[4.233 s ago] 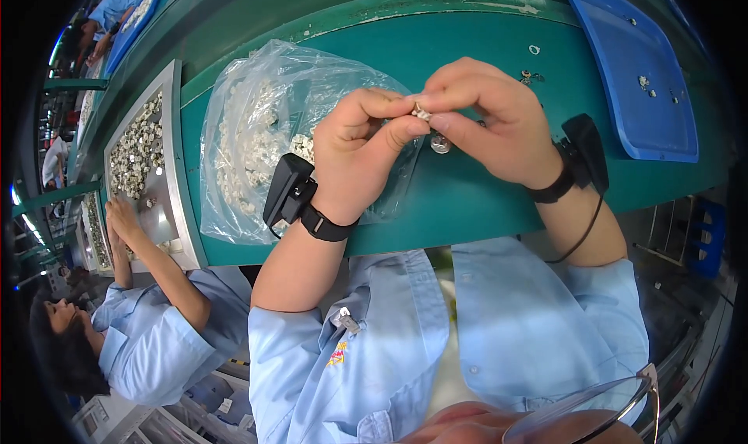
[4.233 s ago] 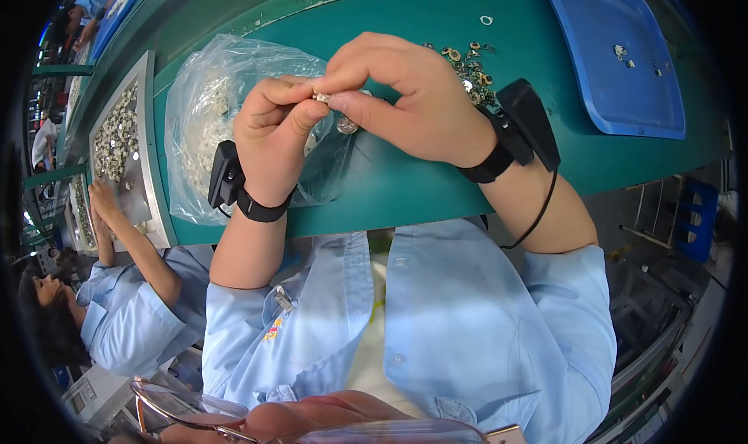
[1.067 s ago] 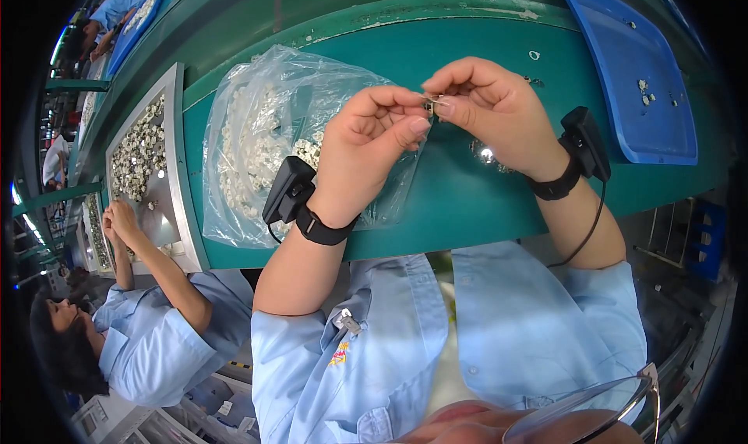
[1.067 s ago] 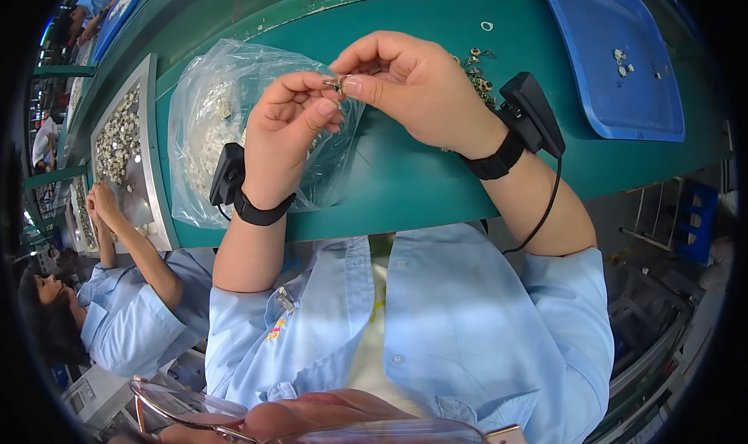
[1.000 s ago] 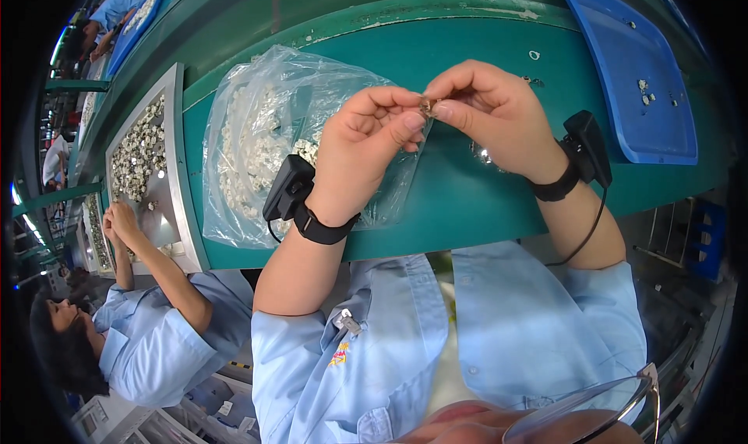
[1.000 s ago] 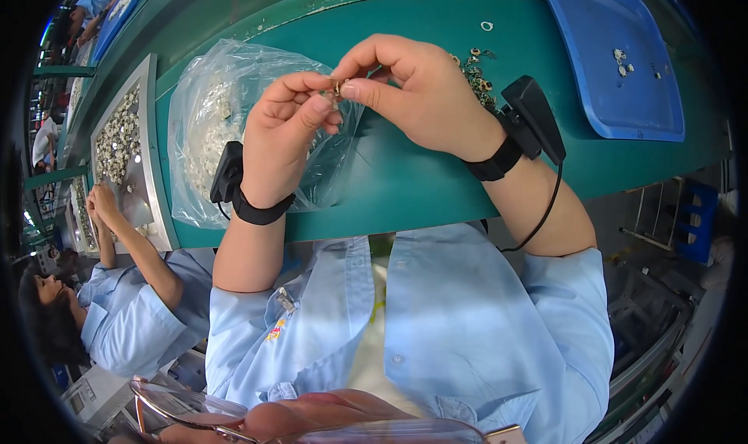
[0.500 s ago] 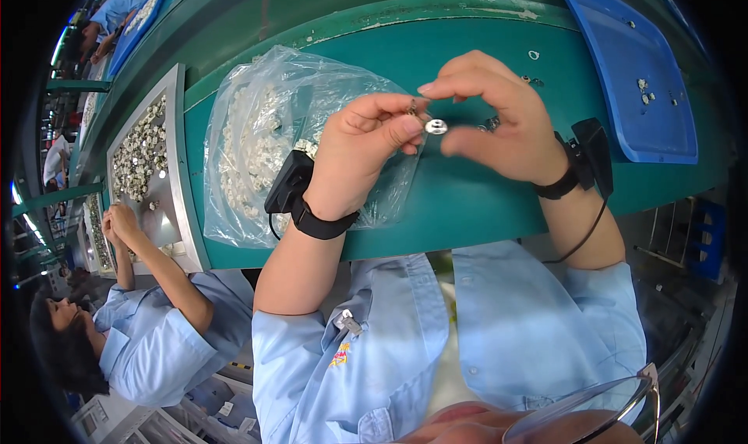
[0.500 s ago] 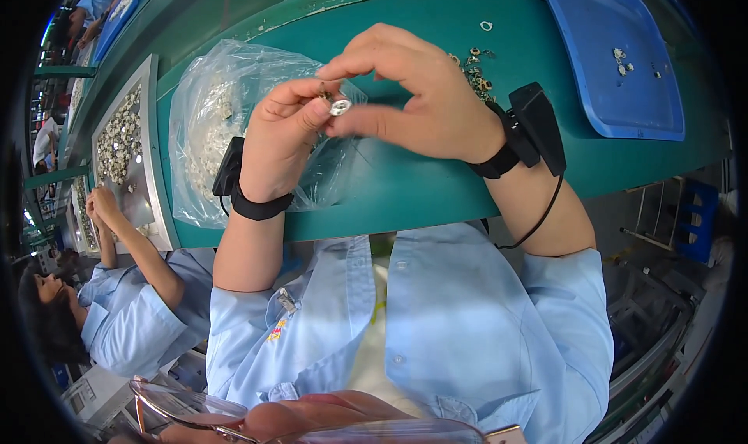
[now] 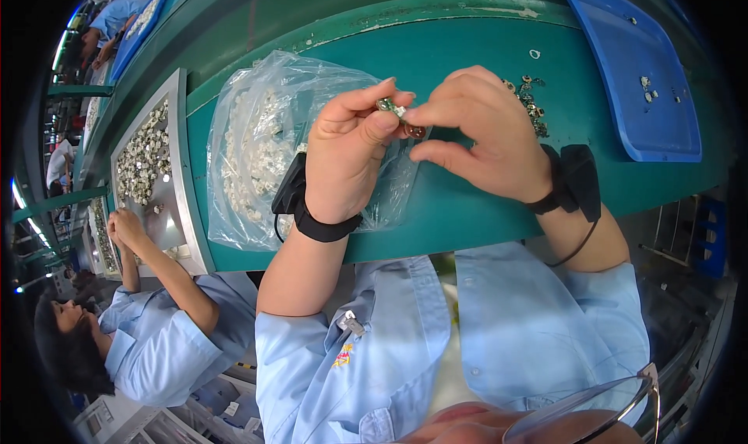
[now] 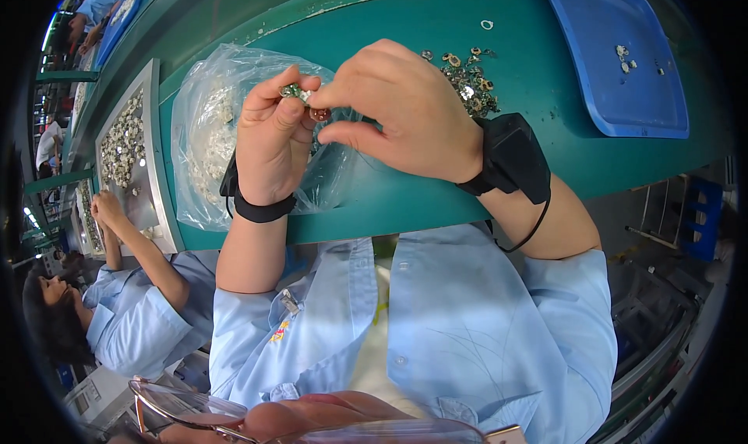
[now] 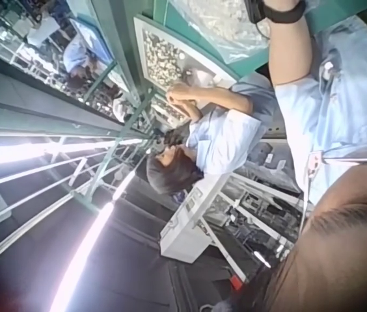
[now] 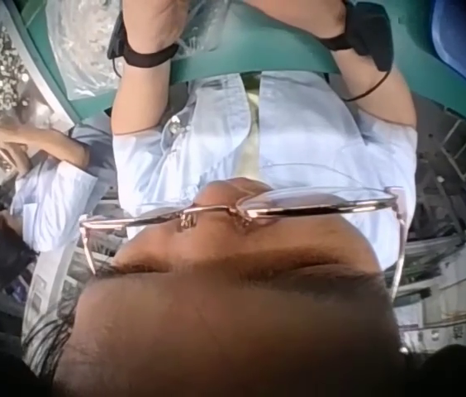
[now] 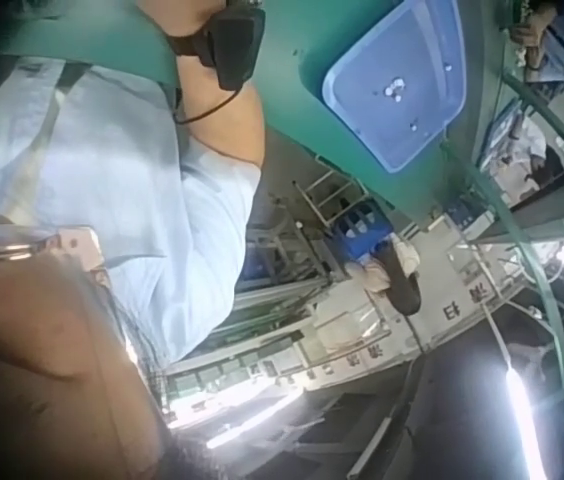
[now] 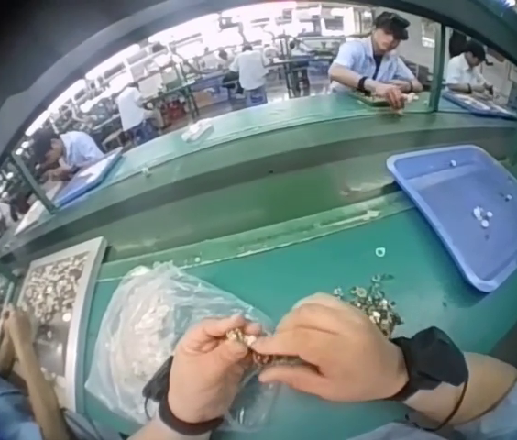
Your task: Sorting and inspecting small electronic or mechanical components at a factory workbench.
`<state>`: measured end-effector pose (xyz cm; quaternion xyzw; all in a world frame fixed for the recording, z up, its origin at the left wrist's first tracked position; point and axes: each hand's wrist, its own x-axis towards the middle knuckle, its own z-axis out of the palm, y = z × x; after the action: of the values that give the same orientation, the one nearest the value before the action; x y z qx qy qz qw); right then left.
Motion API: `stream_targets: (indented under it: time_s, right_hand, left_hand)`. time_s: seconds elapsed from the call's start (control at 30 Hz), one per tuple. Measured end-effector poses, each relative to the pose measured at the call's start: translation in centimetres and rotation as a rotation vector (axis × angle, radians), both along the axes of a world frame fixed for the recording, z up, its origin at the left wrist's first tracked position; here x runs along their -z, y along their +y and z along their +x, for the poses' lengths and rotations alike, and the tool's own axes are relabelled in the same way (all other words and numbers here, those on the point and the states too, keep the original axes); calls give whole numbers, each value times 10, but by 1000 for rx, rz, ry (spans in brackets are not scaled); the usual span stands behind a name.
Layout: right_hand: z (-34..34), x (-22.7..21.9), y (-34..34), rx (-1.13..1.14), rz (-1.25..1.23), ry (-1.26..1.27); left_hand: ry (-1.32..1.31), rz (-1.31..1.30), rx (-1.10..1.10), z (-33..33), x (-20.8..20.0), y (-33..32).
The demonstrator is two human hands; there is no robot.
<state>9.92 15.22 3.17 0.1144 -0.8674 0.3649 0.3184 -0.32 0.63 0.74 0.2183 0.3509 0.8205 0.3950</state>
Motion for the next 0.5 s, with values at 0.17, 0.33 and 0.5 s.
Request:
stream_targets:
  time_s: [0.17, 0.33, 0.5]
  right_hand:
    - [0, 1, -2, 151, 14, 40]
    - [2, 3, -3, 206, 115, 110]
    - [4, 0, -3, 189, 108, 72]
  left_hand:
    - [34, 66, 81, 4, 1, 4]
    - [74, 52, 103, 0, 8, 2]
    - [47, 14, 107, 3, 4, 1]
